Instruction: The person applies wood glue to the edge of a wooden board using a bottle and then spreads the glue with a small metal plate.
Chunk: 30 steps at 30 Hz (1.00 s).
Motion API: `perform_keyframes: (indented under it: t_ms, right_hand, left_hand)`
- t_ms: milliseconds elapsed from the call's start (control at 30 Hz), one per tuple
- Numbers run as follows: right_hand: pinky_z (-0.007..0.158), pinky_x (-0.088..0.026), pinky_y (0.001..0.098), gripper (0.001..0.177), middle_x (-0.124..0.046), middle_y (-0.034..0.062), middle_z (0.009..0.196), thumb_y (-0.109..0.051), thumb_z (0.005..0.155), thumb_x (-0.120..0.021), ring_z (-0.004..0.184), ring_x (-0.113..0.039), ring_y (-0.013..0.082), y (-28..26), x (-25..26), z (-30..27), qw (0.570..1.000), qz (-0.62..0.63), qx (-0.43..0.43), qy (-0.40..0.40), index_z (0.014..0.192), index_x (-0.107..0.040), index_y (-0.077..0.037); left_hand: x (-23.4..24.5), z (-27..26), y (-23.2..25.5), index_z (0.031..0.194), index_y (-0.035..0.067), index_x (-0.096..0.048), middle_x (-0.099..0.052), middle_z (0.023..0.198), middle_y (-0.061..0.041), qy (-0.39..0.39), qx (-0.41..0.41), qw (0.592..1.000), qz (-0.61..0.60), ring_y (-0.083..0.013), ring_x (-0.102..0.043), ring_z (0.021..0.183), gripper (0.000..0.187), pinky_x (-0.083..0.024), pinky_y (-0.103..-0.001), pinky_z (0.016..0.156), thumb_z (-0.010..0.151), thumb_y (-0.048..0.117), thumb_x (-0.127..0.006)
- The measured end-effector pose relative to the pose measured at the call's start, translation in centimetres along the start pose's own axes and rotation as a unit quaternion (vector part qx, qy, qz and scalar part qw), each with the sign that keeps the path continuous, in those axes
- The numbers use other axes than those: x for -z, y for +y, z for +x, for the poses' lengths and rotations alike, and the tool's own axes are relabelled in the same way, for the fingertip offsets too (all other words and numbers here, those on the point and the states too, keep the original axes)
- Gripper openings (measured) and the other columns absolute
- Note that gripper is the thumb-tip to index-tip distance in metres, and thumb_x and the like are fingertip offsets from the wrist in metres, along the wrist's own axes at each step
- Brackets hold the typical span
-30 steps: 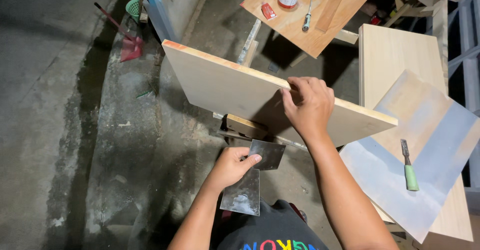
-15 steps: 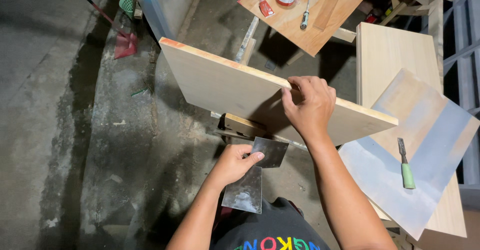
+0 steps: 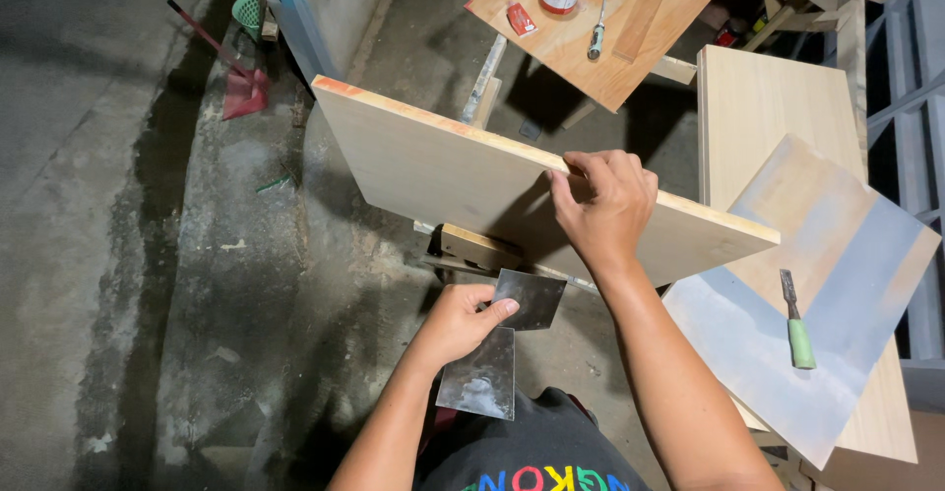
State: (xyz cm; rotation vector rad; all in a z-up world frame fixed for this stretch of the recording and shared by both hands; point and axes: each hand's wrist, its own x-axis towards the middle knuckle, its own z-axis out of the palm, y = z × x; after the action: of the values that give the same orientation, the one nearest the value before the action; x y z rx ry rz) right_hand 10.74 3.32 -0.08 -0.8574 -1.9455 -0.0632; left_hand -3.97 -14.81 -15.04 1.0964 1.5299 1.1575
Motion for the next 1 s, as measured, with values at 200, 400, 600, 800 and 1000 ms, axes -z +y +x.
perform_keyframes:
  t_ms: [200,400,600,800,1000]
  right_hand:
    - [0.089,-0.049,0.0373,0.024,-0.068,-0.0034,0.093,-0.015,0.087,-0.095,0.092,-0.069,0.0222,0.4,0.8,0.2,1.000,0.007,0.022,-0.021,0.109,-0.085,-0.020]
    - [0.090,-0.049,0.0373,0.026,-0.069,-0.0041,0.093,-0.014,0.083,-0.095,0.091,-0.069,0.0214,0.5,0.3,-0.1,1.000,0.009,0.004,-0.011,0.107,-0.085,-0.021]
    - [0.091,-0.049,0.0383,0.026,-0.068,-0.0032,0.090,-0.013,0.082,-0.094,0.091,-0.069,0.0219,0.2,0.4,0.0,1.000,0.015,-0.009,-0.015,0.106,-0.086,-0.020]
    - [0.092,-0.049,0.0387,0.024,-0.068,-0.0048,0.090,-0.016,0.084,-0.093,0.091,-0.069,0.0216,0.1,0.4,0.1,1.000,0.008,-0.006,-0.013,0.105,-0.085,-0.022]
    - [0.092,-0.049,0.0386,0.021,-0.067,-0.0043,0.091,-0.018,0.086,-0.092,0.091,-0.068,0.0208,0.3,0.0,-0.2,1.000,0.000,0.004,-0.001,0.105,-0.084,-0.022]
  left_hand:
    - [-0.1,0.1,-0.9,0.084,0.011,-0.082,-0.060,0.046,0.001,-0.003,0.012,1.000,-0.019,-0.0022,-0.046,0.042,0.022,-0.033,-0.019,0.040,0.101,0.024,-0.080]
    - [-0.3,0.1,-0.7,0.090,0.009,-0.086,-0.062,0.047,0.000,-0.009,0.019,0.999,-0.027,-0.0031,-0.046,0.040,0.019,-0.034,-0.020,0.039,0.101,0.023,-0.080]
    - [-0.2,-0.4,-0.3,0.087,0.010,-0.085,-0.058,0.045,0.002,-0.009,0.020,0.999,-0.026,-0.0030,-0.044,0.041,0.021,-0.033,-0.020,0.038,0.101,0.024,-0.080]
    - [-0.1,-0.6,0.0,0.080,0.011,-0.082,-0.055,0.044,0.003,-0.003,0.013,1.000,-0.021,-0.0026,-0.043,0.042,0.025,-0.032,-0.020,0.039,0.101,0.025,-0.081]
    - [-0.1,-0.6,-0.5,0.082,0.012,-0.082,-0.058,0.043,0.001,-0.003,0.014,1.000,-0.018,-0.0031,-0.046,0.040,0.023,-0.032,-0.019,0.038,0.101,0.025,-0.081]
